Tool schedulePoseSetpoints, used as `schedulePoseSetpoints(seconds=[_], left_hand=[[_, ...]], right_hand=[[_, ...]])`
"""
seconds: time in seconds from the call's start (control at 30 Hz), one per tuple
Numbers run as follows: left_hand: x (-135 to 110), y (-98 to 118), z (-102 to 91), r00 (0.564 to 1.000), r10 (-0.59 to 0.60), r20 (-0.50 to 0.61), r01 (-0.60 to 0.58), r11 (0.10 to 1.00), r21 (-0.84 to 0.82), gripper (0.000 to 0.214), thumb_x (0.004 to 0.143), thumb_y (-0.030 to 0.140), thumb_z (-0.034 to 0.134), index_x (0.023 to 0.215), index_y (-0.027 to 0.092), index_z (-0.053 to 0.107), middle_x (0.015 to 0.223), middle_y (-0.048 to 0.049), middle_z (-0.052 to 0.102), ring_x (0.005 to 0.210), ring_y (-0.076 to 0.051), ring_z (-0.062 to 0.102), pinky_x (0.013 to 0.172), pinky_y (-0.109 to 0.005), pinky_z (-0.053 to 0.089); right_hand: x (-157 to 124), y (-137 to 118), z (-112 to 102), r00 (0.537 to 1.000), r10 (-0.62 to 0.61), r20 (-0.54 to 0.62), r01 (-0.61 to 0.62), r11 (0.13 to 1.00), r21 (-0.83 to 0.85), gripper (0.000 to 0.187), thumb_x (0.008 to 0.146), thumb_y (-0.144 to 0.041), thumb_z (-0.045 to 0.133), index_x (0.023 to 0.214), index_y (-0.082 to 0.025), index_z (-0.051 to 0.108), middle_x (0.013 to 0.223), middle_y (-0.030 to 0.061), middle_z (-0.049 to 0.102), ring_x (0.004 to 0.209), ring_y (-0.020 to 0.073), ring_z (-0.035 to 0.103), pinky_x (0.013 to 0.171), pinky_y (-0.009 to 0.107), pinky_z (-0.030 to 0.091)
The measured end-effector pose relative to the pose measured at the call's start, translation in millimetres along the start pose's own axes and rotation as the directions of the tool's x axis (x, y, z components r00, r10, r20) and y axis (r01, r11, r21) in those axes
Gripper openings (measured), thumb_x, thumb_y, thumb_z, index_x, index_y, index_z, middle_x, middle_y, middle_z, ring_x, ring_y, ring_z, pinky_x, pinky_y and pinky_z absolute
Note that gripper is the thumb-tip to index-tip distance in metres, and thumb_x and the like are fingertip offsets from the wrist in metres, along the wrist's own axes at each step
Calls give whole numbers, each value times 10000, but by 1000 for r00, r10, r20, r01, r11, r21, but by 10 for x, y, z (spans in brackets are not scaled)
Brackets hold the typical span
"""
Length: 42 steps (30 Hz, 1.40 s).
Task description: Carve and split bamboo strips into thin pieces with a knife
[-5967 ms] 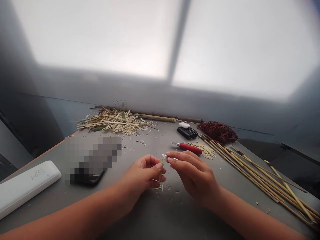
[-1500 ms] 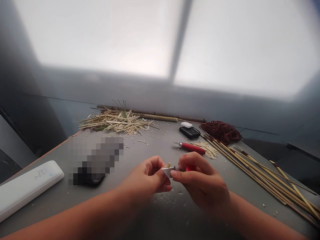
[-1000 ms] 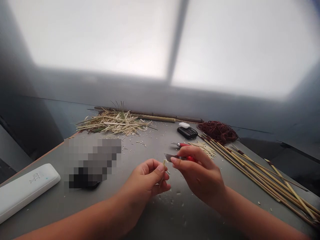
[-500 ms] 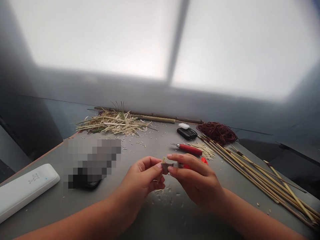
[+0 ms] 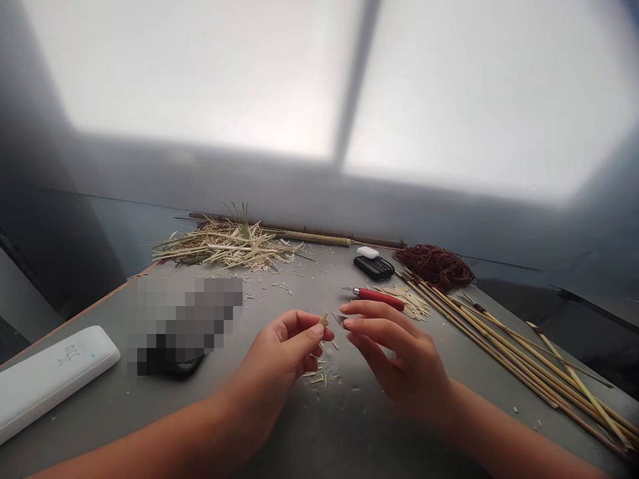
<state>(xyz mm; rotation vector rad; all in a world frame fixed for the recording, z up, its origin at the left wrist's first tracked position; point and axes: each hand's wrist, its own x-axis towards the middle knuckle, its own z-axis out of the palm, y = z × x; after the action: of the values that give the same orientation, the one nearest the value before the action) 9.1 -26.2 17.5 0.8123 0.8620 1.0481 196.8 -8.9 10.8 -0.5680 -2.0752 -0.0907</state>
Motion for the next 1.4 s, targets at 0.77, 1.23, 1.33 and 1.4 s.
schedulePoseSetpoints(seconds=[0.77,1.23,1.33,1.4], left_hand=[[50,-87,-81,998,-13,54,14,1000,-21,369,588,364,883,829,178,674,802,13,645,772,-107,558,764,-236,431],[45,-51,-95,998,-29,63,24,996,89,353,620,412,850,829,181,684,774,5,647,771,-130,571,769,-271,458],[54,-51,-101,997,-18,71,10,994,111,370,604,409,856,824,171,677,755,7,652,720,-121,564,760,-278,454],[54,-42,-94,997,-20,75,11,994,111,399,573,418,867,803,163,664,701,16,639,672,-115,552,735,-276,445]], right_hand=[[12,-46,15,999,-28,15,28,999,28,376,854,-6,559,1170,-205,612,1023,76,681,906,157,670,772,264,583],[-39,-24,2,999,-13,41,7,989,145,330,856,-9,553,1075,-230,665,1063,67,574,756,116,618,611,242,567],[-32,-26,-22,998,-17,65,5,985,175,331,866,-21,543,1079,-241,666,1032,60,561,732,113,599,561,231,548],[-18,-28,-42,997,-26,78,11,981,194,330,867,-21,540,1081,-239,663,1006,55,551,723,109,577,565,230,543]])
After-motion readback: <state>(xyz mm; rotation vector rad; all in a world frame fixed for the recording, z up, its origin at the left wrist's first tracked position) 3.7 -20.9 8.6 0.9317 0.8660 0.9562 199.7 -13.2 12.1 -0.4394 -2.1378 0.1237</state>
